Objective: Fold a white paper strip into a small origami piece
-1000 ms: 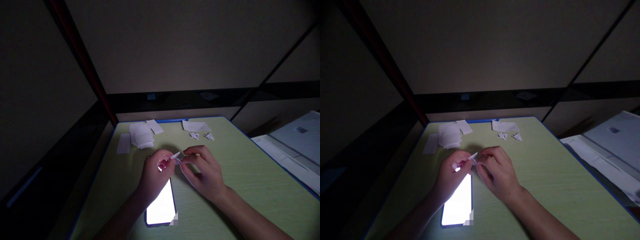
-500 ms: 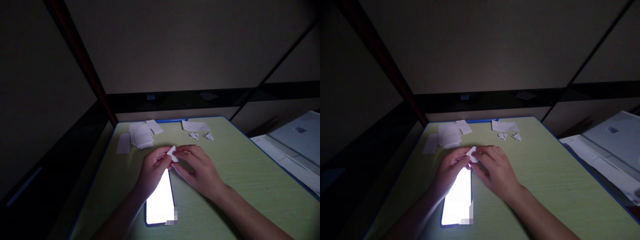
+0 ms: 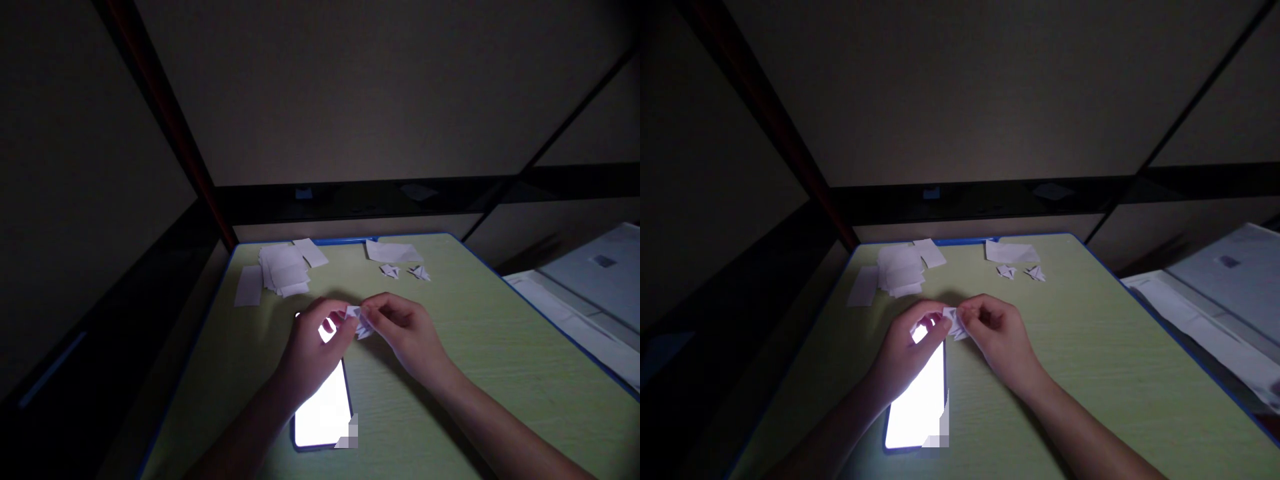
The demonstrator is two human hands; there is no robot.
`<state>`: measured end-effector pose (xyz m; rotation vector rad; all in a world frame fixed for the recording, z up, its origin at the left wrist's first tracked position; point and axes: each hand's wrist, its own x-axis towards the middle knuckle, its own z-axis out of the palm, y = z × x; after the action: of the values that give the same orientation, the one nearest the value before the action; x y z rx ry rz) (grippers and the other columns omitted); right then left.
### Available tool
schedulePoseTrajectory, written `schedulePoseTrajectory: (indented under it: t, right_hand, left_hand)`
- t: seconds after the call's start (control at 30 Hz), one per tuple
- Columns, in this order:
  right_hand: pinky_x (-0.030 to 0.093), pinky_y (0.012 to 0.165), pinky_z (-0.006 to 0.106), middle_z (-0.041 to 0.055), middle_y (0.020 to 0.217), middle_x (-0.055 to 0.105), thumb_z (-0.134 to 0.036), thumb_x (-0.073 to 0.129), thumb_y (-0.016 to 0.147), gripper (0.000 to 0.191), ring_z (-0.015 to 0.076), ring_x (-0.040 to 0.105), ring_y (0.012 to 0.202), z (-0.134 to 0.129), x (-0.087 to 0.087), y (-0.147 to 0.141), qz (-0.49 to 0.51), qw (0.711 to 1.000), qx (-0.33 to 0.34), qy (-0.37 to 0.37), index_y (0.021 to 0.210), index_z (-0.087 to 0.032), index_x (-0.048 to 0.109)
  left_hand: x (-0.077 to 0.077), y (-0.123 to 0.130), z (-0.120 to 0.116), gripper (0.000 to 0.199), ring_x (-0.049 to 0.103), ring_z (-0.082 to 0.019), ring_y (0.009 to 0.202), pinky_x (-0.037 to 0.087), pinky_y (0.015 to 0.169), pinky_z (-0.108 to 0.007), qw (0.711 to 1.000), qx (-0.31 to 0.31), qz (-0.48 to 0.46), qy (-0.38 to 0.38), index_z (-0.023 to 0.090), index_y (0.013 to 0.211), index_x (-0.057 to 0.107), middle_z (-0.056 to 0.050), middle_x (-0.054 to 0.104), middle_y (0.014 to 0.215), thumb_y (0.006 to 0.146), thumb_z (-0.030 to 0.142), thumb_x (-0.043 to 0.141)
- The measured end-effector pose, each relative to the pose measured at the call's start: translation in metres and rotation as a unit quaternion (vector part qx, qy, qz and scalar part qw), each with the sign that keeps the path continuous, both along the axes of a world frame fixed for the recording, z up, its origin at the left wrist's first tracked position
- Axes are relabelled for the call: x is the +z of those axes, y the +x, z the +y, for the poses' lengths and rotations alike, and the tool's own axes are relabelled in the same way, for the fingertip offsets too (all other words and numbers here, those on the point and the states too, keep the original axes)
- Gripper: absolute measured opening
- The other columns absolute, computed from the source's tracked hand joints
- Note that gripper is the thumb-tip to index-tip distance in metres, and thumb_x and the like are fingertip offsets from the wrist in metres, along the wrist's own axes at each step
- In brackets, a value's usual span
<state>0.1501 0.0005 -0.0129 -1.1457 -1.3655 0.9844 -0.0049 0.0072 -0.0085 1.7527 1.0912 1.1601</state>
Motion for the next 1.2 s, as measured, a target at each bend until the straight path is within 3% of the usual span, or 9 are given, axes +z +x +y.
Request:
schedulePoseTrajectory:
  t: [0.17, 0.3, 0.47, 0.97, 1.2]
  right_hand:
    - [0.044, 0.047, 0.023, 0.0008, 0.062, 0.06, -0.029, 0.062, 0.078, 0.013, 0.0121, 0.054, 0.053, -0.002, 0.001, -0.001, 0.004, 0.999, 0.031, -0.003, 0.076, -0.015, 0.063]
    - [0.047, 0.056, 0.026, 0.0033, 0.078, 0.061, -0.02, 0.062, 0.078, 0.015, 0.0138, 0.055, 0.064, -0.005, 0.007, -0.001, -0.06, 0.993, 0.028, 0.095, 0.092, -0.017, 0.062]
    - [0.045, 0.062, 0.03, 0.0034, 0.077, 0.06, -0.015, 0.06, 0.079, 0.006, 0.0161, 0.054, 0.071, -0.005, 0.011, 0.002, -0.155, 0.973, 0.029, 0.168, 0.082, -0.019, 0.064]
    - [0.043, 0.057, 0.025, 0.0015, 0.073, 0.058, -0.022, 0.061, 0.079, 0.006, 0.0131, 0.051, 0.064, -0.003, 0.003, -0.003, -0.078, 0.996, 0.032, 0.024, 0.079, -0.017, 0.057]
    - [0.042, 0.057, 0.024, 0.0008, 0.07, 0.059, -0.026, 0.063, 0.079, 0.01, 0.0125, 0.052, 0.063, -0.004, 0.004, -0.001, -0.073, 0.996, 0.04, -0.008, 0.076, -0.016, 0.06]
  left_hand:
    - [0.0, 0.002, 0.0, 0.012, 0.059, -0.012, 0.062, 0.045, 0.056, -0.021, 0.998, 0.025, -0.02, -0.056, 0.015, 0.075, 0.062, -0.001, 0.064, 0.066, 0.08, 0.022, 0.054]
    - [-0.001, 0.001, 0.0, 0.012, 0.057, -0.012, 0.059, 0.043, 0.054, -0.02, 0.997, 0.017, -0.022, -0.078, 0.014, 0.073, 0.061, -0.001, 0.062, 0.063, 0.079, 0.021, 0.054]
    - [0.0, 0.002, -0.001, 0.015, 0.059, -0.012, 0.059, 0.045, 0.054, -0.021, 0.995, 0.003, -0.039, -0.092, 0.014, 0.072, 0.061, -0.002, 0.063, 0.063, 0.08, 0.023, 0.053]
    - [-0.004, -0.001, -0.001, 0.024, 0.058, -0.013, 0.07, 0.043, 0.063, -0.023, 0.998, -0.032, 0.032, -0.05, 0.015, 0.087, 0.065, -0.002, 0.065, 0.073, 0.088, 0.027, 0.044]
    - [-0.004, -0.002, 0.0, 0.024, 0.054, -0.011, 0.062, 0.04, 0.058, -0.021, 0.997, -0.038, 0.029, -0.061, 0.015, 0.086, 0.065, 0.0, 0.06, 0.068, 0.088, 0.026, 0.044]
